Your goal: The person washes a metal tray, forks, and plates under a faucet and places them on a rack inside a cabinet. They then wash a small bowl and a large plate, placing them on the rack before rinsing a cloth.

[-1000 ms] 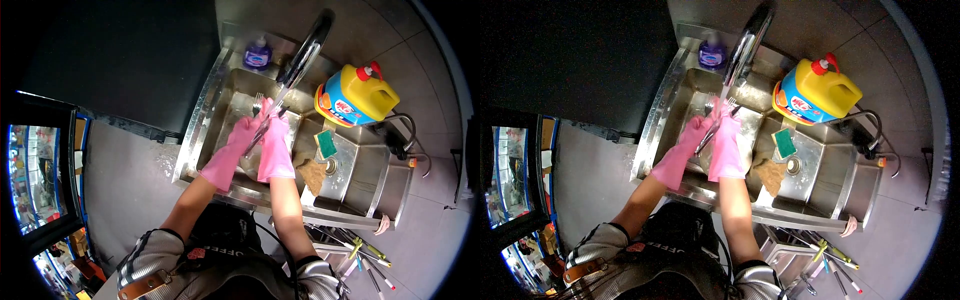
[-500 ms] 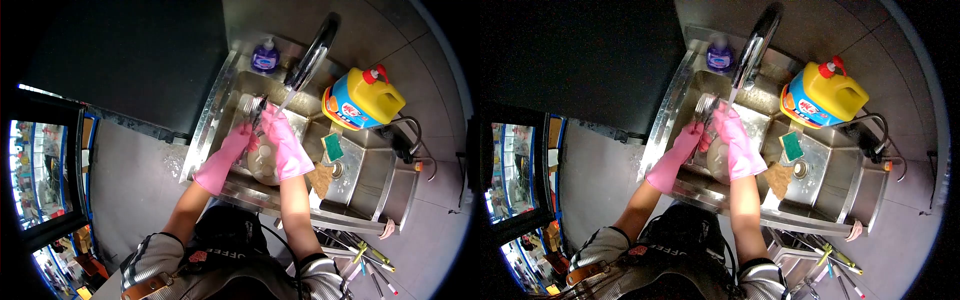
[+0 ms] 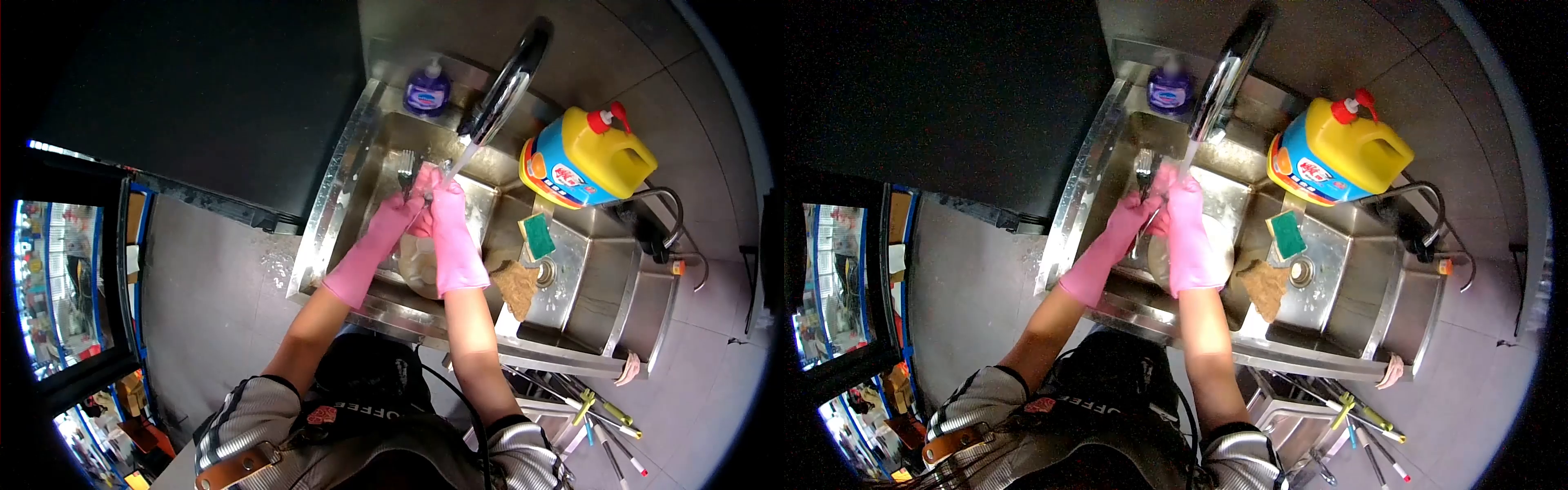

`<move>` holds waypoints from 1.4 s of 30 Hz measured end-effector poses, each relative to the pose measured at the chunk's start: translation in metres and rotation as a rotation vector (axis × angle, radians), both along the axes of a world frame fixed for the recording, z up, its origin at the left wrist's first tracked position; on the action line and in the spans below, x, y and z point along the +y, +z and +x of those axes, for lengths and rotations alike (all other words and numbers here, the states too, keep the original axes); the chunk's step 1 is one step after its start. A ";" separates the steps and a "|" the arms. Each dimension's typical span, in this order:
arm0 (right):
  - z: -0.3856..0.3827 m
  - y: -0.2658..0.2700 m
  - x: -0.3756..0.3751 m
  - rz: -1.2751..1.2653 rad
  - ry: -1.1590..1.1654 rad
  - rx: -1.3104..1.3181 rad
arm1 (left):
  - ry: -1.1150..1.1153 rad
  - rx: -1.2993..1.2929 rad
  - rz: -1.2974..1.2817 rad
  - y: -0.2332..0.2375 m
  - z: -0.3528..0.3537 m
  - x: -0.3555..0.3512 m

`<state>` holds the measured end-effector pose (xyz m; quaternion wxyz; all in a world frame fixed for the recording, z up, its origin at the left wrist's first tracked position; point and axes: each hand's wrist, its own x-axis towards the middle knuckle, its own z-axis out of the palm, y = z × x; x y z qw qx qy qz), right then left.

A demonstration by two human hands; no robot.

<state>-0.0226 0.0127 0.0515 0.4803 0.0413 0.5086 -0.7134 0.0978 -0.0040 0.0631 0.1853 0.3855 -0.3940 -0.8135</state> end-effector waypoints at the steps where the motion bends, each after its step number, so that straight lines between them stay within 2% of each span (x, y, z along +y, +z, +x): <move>1: 0.001 -0.003 -0.002 -0.052 -0.097 -0.032 | -0.037 0.048 0.020 0.005 0.003 -0.001; 3: -0.009 0.002 0.007 -0.001 0.062 -0.038 | -0.106 0.144 0.054 0.020 0.010 -0.006; 4: -0.011 0.003 0.010 0.024 0.140 -0.044 | -0.128 0.078 0.034 0.028 0.010 -0.008; 5: -0.010 -0.013 -0.001 0.028 -0.042 -0.083 | -0.150 0.011 0.014 0.034 0.009 -0.010; 8: -0.010 -0.006 -0.009 0.199 -0.144 0.105 | -0.267 -0.177 -0.075 0.035 0.005 -0.011; 9: -0.007 0.003 -0.009 0.142 -0.117 0.080 | -0.314 -0.239 -0.109 0.033 0.005 -0.011; 12: 0.001 0.042 0.001 -0.026 -0.041 0.007 | -0.204 -0.259 -0.114 0.024 0.007 -0.002; 13: -0.001 0.028 -0.008 -0.048 0.025 0.154 | -0.142 -0.226 -0.097 0.031 0.010 0.000; 16: -0.007 0.019 -0.031 0.034 -0.022 0.469 | -0.067 -0.234 -0.052 0.052 0.009 0.000; 19: -0.002 0.044 -0.012 0.081 0.107 0.465 | -0.036 -0.187 -0.039 0.055 0.007 0.000; 22: -0.012 0.058 -0.017 0.243 0.209 0.534 | -0.026 -0.248 -0.096 0.050 0.002 0.002; 25: -0.006 0.033 -0.023 0.292 0.117 0.533 | -0.066 -0.261 -0.150 0.052 -0.001 0.001; 28: 0.000 0.011 -0.020 0.349 0.076 0.698 | -0.024 -0.265 -0.113 0.040 -0.014 0.001; 29: -0.004 0.008 -0.019 0.297 0.074 0.739 | -0.053 -0.264 -0.131 0.035 -0.017 0.002; 31: -0.027 -0.022 -0.019 -0.003 0.054 0.331 | -0.112 -0.271 -0.171 0.029 -0.018 0.001; 32: -0.039 -0.037 -0.020 -0.112 0.036 0.119 | -0.118 -0.172 -0.114 0.034 -0.017 0.003; 34: -0.038 -0.017 -0.007 -0.165 0.083 0.118 | -0.134 0.027 0.007 0.046 -0.011 0.008; 36: -0.037 0.005 0.002 -0.264 0.181 0.077 | -0.179 0.119 0.071 0.044 -0.006 0.008; 38: -0.015 0.042 0.012 -0.419 0.119 -0.082 | -0.208 0.153 0.116 0.043 -0.006 0.007; 39: -0.020 0.038 0.018 -0.516 0.210 0.048 | -0.216 0.139 0.133 0.043 -0.006 0.007; 42: -0.027 0.026 0.021 -0.261 0.166 0.067 | -0.160 0.126 0.181 0.037 -0.009 0.012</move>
